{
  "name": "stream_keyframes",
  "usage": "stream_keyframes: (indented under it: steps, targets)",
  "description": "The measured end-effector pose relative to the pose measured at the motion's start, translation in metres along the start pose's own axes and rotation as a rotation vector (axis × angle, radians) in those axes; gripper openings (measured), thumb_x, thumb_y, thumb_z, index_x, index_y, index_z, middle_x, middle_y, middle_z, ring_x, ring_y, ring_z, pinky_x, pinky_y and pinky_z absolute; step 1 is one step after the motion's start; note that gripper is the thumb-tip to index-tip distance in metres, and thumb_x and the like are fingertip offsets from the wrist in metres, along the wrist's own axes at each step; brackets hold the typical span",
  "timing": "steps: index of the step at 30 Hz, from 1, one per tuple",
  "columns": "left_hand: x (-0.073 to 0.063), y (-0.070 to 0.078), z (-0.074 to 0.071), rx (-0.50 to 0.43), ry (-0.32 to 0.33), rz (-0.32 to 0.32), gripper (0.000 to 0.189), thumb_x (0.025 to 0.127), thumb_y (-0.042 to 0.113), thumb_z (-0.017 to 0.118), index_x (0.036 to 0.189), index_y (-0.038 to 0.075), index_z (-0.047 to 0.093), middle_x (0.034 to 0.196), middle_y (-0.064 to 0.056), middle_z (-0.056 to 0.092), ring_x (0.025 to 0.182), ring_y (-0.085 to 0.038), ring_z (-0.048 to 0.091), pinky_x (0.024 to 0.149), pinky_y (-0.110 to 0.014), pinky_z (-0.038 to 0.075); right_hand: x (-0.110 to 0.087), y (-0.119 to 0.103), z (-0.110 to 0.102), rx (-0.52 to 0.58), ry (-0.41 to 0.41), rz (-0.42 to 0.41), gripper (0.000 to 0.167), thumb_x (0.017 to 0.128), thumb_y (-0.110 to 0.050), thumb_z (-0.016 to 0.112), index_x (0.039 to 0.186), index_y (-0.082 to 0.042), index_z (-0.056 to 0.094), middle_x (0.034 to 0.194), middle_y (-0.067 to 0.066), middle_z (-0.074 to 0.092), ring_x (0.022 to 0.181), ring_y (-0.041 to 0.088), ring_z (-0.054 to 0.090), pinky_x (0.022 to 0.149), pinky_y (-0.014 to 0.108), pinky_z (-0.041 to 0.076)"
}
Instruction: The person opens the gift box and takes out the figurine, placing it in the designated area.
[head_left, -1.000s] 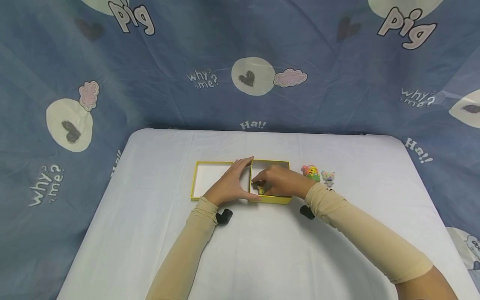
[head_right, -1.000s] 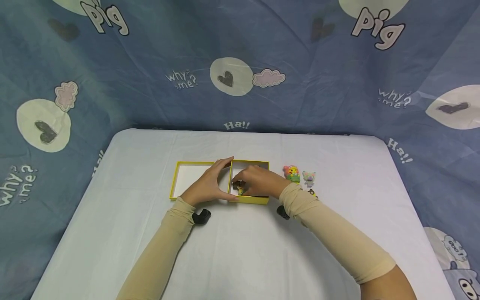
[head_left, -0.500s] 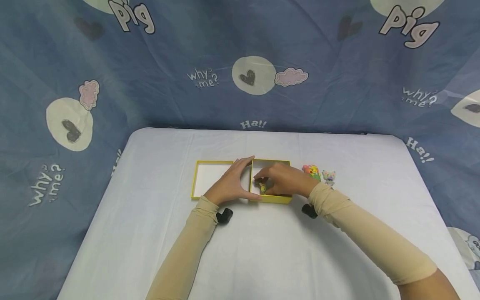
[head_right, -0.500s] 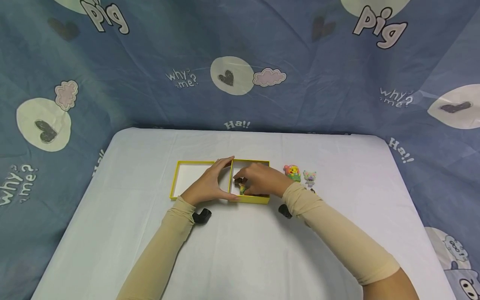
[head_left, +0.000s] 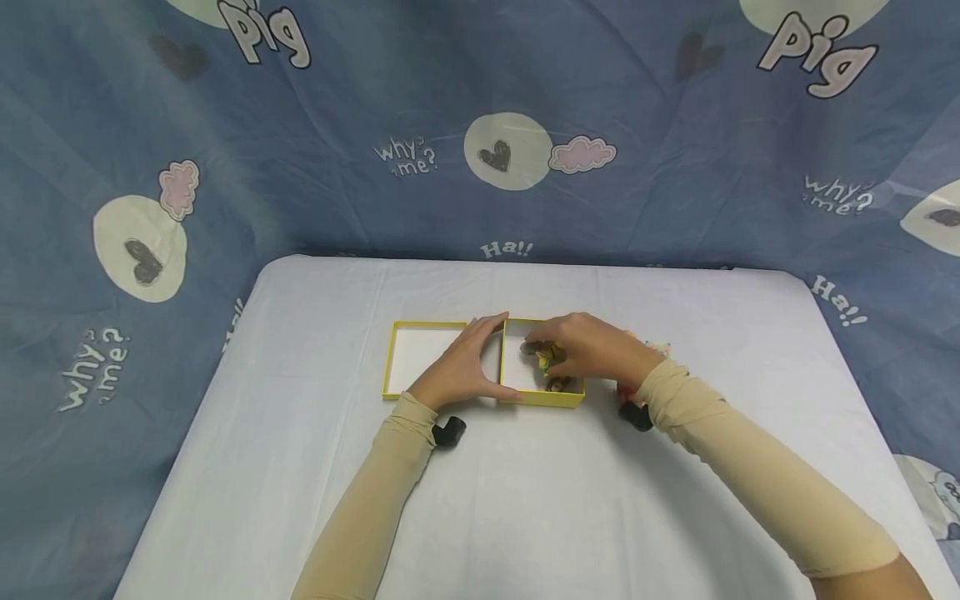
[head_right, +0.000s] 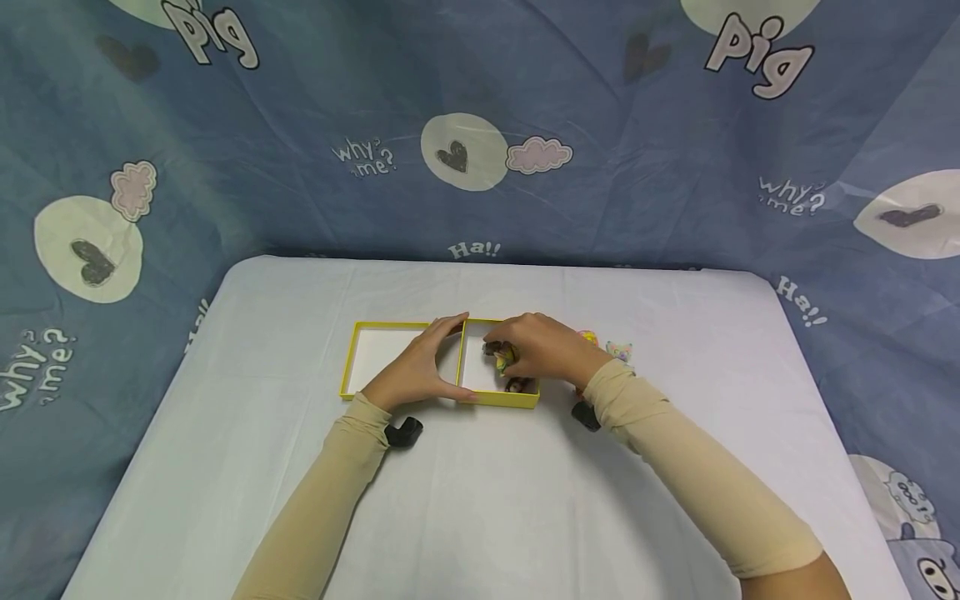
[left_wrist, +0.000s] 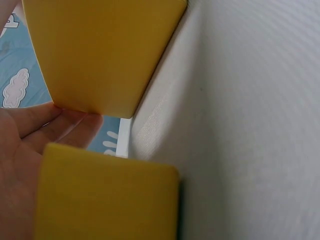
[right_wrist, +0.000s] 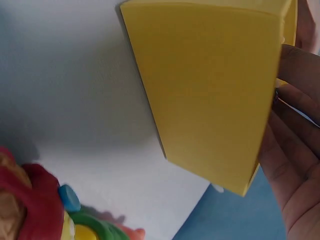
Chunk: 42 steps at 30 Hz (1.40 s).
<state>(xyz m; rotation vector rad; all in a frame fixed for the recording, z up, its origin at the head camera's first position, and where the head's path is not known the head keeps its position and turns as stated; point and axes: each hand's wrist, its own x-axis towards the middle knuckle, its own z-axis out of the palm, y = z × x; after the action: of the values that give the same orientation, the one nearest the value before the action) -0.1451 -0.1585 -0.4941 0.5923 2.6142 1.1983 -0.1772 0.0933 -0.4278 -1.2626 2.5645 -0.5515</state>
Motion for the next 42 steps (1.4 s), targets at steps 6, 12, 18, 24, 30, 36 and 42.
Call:
stream_keyframes:
  steps: [6, 12, 18, 24, 30, 36, 42]
  targets:
    - [0.0, 0.001, 0.0, 0.003, -0.006, 0.008, 0.131, 0.06, 0.059, 0.096, 0.165, 0.022, 0.028, 0.165, 0.0, 0.035, 0.158, -0.028, 0.027, 0.126, -0.055, 0.032, -0.008, 0.004, -0.005, 0.001, 0.042, 0.022, 0.053, 0.077, -0.014, 0.092, 0.126, -0.007, 0.073, 0.116, 0.003, 0.077, 0.104, 0.016, 0.074, 0.093, 0.037, 0.062]
    - [-0.001, 0.0, -0.001, 0.008, -0.008, 0.007, 0.131, 0.06, 0.059, 0.096, 0.165, 0.023, 0.027, 0.166, -0.001, 0.035, 0.159, -0.032, 0.024, 0.127, -0.056, 0.03, -0.018, 0.002, -0.014, 0.011, 0.097, 0.036, 0.053, 0.076, -0.012, 0.091, 0.126, -0.007, 0.073, 0.118, 0.004, 0.077, 0.104, 0.017, 0.074, 0.089, 0.036, 0.063]
    - [0.0, 0.0, 0.0, 0.014, -0.011, 0.007, 0.131, 0.06, 0.059, 0.096, 0.165, 0.023, 0.026, 0.166, -0.002, 0.035, 0.16, -0.035, 0.022, 0.127, -0.058, 0.028, -0.029, 0.004, -0.019, 0.027, 0.122, 0.066, 0.051, 0.078, -0.014, 0.091, 0.125, -0.007, 0.073, 0.116, 0.003, 0.076, 0.101, 0.017, 0.073, 0.08, 0.033, 0.063]
    - [0.0, 0.0, 0.0, 0.013, -0.004, 0.006, 0.131, 0.059, 0.058, 0.097, 0.165, 0.021, 0.028, 0.165, -0.001, 0.036, 0.159, -0.034, 0.024, 0.126, -0.059, 0.03, -0.039, 0.008, -0.023, 0.066, 0.152, 0.09, 0.052, 0.077, -0.011, 0.091, 0.126, -0.007, 0.072, 0.109, 0.001, 0.076, 0.095, 0.018, 0.073, 0.074, 0.029, 0.064]
    - [0.001, -0.001, 0.001, 0.017, 0.002, 0.009, 0.131, 0.059, 0.059, 0.097, 0.164, 0.022, 0.028, 0.166, -0.001, 0.036, 0.159, -0.033, 0.025, 0.126, -0.058, 0.03, -0.049, 0.012, -0.027, 0.043, 0.177, 0.132, 0.054, 0.077, -0.012, 0.091, 0.127, -0.007, 0.072, 0.118, 0.005, 0.076, 0.094, 0.019, 0.074, 0.073, 0.032, 0.064]
    - [0.001, -0.002, 0.001, 0.015, 0.002, 0.004, 0.132, 0.058, 0.06, 0.096, 0.164, 0.022, 0.028, 0.166, 0.0, 0.035, 0.159, -0.031, 0.026, 0.126, -0.057, 0.031, -0.06, 0.014, -0.032, 0.034, 0.193, 0.186, 0.054, 0.078, -0.013, 0.091, 0.128, -0.008, 0.071, 0.119, 0.006, 0.075, 0.096, 0.021, 0.073, 0.08, 0.042, 0.063]
    - [0.0, 0.001, 0.0, 0.019, -0.002, -0.004, 0.132, 0.058, 0.059, 0.097, 0.165, 0.022, 0.027, 0.167, 0.0, 0.035, 0.159, -0.032, 0.024, 0.127, -0.057, 0.029, -0.073, 0.021, -0.035, 0.032, 0.21, 0.236, 0.056, 0.079, -0.015, 0.091, 0.13, -0.008, 0.07, 0.121, 0.006, 0.075, 0.104, 0.022, 0.072, 0.084, 0.046, 0.062]
